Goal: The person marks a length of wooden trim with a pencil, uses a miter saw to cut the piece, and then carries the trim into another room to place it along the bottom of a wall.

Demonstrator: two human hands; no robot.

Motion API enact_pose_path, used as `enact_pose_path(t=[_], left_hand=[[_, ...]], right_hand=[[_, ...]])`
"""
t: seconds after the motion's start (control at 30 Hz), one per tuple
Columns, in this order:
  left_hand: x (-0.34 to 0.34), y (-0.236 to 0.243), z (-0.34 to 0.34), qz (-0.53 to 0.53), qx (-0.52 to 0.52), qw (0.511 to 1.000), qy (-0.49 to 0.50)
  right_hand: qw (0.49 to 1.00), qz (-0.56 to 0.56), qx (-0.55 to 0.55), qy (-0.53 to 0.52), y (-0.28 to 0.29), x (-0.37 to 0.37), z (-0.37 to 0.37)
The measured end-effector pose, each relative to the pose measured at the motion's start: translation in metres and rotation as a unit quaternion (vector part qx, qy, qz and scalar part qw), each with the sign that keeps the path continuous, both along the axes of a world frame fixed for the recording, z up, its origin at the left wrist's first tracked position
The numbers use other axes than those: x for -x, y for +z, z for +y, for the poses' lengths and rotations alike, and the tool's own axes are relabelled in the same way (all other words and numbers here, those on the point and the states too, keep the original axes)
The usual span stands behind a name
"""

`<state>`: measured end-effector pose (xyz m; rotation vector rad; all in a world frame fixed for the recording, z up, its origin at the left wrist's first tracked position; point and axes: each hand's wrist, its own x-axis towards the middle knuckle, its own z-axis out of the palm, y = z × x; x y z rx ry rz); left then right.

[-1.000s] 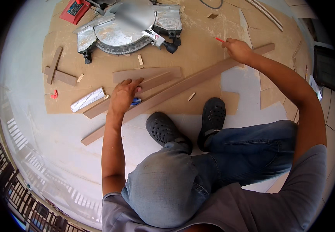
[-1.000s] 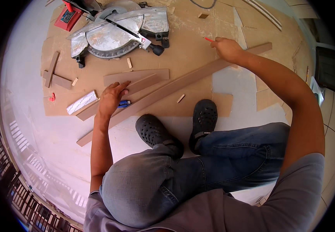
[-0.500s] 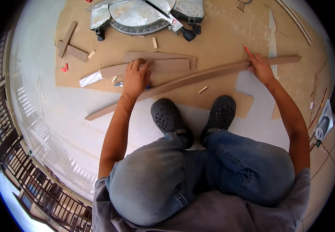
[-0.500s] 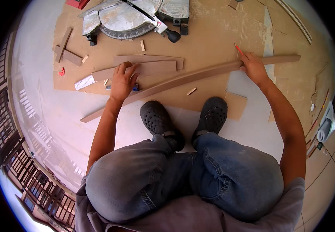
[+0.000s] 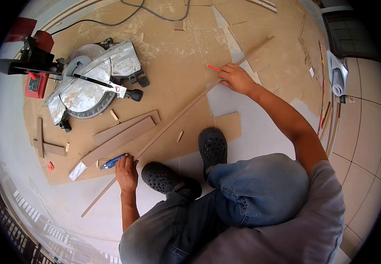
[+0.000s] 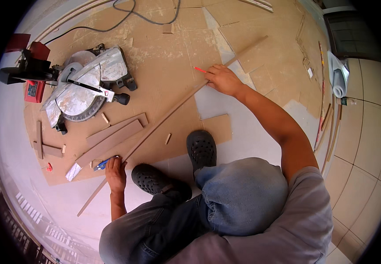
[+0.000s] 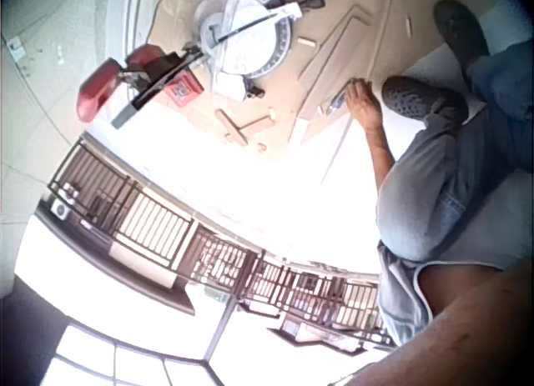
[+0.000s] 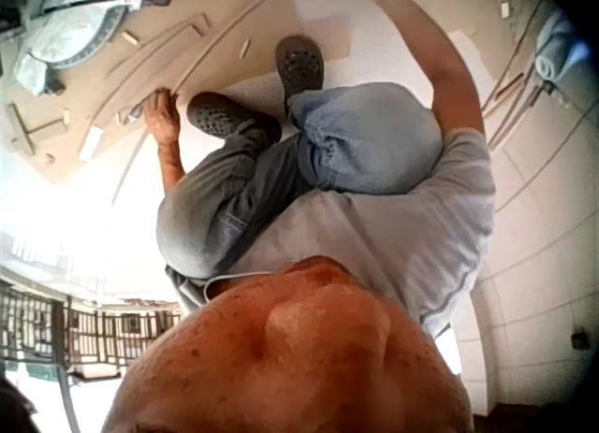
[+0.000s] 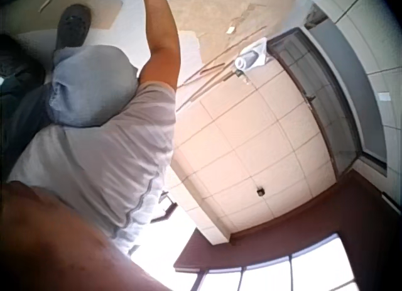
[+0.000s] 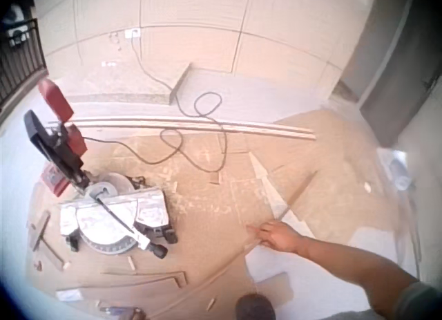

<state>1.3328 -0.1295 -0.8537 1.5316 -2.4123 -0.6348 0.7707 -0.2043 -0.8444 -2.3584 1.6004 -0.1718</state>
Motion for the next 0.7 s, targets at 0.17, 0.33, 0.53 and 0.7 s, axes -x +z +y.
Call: enact_pose_path(t=[0.17, 0.33, 0.53, 0.7], left_hand=[[-0.032, 0.032, -0.024, -0.014, 0.005, 1.0, -0.004], [-0.045, 0.05, -0.048, -0.037, -0.04, 0.999, -0.005], [-0.068, 0.083, -0.059, -0.128, -0.069, 0.989, -0.004], [-0.069, 0.099, -0.053, -0.138, -0.07, 0.986, -0.057]], right_hand=[[0.994, 0.02, 0.061, -0.083, 0.003, 0.028, 0.006], [0.989, 0.011, 0.093, -0.112, -0.007, 0.054, 0.007], [0.992, -0.023, 0.095, -0.078, 0.012, 0.026, 0.008], [0.993, -0.107, 0.038, -0.027, 0.015, -0.008, 0.051]])
